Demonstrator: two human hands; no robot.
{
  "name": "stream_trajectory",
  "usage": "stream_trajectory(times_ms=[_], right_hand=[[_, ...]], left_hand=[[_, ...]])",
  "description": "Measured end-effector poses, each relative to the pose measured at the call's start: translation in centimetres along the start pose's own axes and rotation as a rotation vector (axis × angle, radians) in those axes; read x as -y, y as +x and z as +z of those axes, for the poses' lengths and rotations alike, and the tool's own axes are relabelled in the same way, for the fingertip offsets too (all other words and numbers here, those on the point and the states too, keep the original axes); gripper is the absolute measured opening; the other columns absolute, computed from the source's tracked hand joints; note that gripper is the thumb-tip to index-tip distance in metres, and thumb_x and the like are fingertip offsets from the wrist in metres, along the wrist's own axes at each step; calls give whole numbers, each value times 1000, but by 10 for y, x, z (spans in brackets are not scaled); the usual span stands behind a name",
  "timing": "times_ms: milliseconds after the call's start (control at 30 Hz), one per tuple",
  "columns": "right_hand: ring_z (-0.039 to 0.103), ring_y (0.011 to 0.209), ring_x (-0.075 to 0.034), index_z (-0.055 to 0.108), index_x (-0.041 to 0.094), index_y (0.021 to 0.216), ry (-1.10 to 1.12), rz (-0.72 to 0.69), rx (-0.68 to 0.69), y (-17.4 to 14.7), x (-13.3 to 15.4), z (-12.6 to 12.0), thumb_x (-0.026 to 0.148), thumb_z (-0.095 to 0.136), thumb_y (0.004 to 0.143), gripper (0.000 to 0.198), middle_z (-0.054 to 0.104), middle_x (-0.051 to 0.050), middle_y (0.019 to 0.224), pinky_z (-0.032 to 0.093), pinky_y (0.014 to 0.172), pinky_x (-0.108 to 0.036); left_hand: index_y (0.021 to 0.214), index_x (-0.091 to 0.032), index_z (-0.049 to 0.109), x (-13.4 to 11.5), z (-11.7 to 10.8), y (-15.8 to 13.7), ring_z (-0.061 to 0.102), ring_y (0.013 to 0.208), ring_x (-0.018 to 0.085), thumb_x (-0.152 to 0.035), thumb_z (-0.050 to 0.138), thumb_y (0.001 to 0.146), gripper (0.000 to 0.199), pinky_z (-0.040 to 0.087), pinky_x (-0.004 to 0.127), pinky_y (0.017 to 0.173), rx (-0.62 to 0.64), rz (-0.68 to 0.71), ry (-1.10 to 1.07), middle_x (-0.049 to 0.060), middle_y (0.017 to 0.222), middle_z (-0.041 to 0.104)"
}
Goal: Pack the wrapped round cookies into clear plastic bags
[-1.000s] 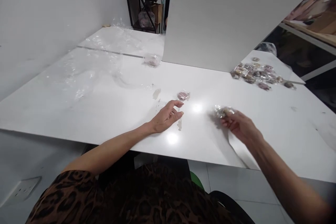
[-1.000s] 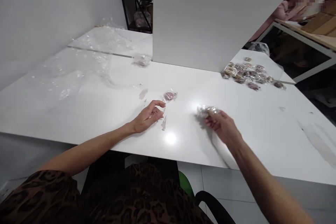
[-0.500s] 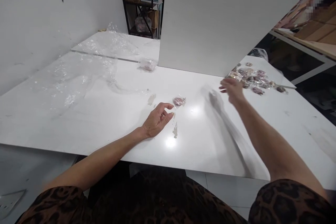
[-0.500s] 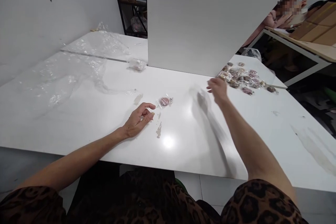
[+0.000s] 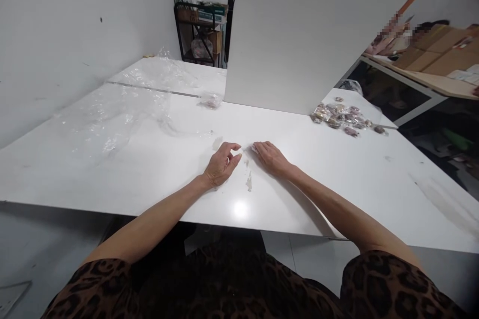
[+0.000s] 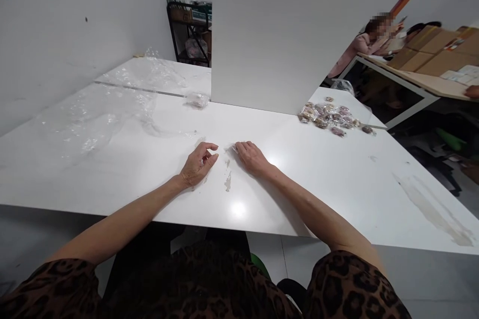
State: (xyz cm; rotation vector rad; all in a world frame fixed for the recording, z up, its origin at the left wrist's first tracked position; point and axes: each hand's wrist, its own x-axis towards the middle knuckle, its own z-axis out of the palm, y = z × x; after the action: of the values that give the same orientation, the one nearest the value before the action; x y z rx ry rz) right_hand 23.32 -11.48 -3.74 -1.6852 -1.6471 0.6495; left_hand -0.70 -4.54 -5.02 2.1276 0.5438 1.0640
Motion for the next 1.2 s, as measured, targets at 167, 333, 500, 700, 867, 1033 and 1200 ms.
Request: stream_trajectory(times_ms=[167, 333, 500, 700, 867, 1033, 1200], right_hand=[[66, 92, -23, 69, 35, 105, 268, 229, -239, -40, -12, -19, 63, 64, 90, 32, 75, 0, 108, 58, 90, -43], [63, 60, -16, 67, 21, 89, 484, 472, -442, -52, -49, -95, 51, 80, 75, 36, 70, -6, 75, 53, 52, -30], [65, 66, -14, 58, 24, 75, 730, 502, -962, 9, -79, -206, 15, 66, 90, 19, 64, -1, 65, 60, 60, -26], [68, 63, -17, 66, 17, 79, 714, 516, -712, 35, -73, -161, 5, 70, 82, 13, 71, -8, 71, 61, 64, -33], [66, 58, -13, 70, 14, 83, 607, 442, -310, 32, -36, -70, 22, 87, 74, 21, 74, -7, 77, 54, 57, -27], [64, 59, -11, 70, 15, 82, 481, 273, -227, 79, 6, -36, 31, 85, 73, 23, 72, -5, 78, 51, 57, -25], [64, 71, -15, 66, 17, 92, 235, 152, -270, 158, 26, -11, 35, 75, 78, 25, 68, -6, 87, 52, 63, -29]], left_hand=[[118, -20, 56, 0, 2, -2, 57, 69, 8, -37, 53, 102, 24, 50, 23, 64, -1, 16, -2, 6, 111, 67], [117, -21, 57, 1, 5, -4, 57, 67, 7, -32, 54, 101, 20, 49, 22, 63, 5, 47, 3, 5, 110, 67], [117, -21, 58, 4, 3, -1, 55, 64, 7, -33, 55, 100, 20, 47, 23, 62, 14, -40, -17, 4, 104, 68], [117, -20, 58, 8, 3, 1, 56, 62, 7, -38, 54, 101, 24, 48, 24, 63, -36, -150, -97, 4, 101, 67], [115, -20, 59, 5, 7, -1, 55, 63, 7, -35, 53, 102, 21, 47, 24, 63, -12, -95, -89, 4, 100, 67], [116, -19, 60, 2, 11, -3, 56, 65, 8, -30, 51, 102, 20, 49, 24, 66, -25, -36, -82, 6, 105, 68], [119, -19, 60, 0, 17, -4, 67, 83, 13, -29, 48, 102, 23, 56, 28, 78, -31, -21, -59, 9, 112, 69]])
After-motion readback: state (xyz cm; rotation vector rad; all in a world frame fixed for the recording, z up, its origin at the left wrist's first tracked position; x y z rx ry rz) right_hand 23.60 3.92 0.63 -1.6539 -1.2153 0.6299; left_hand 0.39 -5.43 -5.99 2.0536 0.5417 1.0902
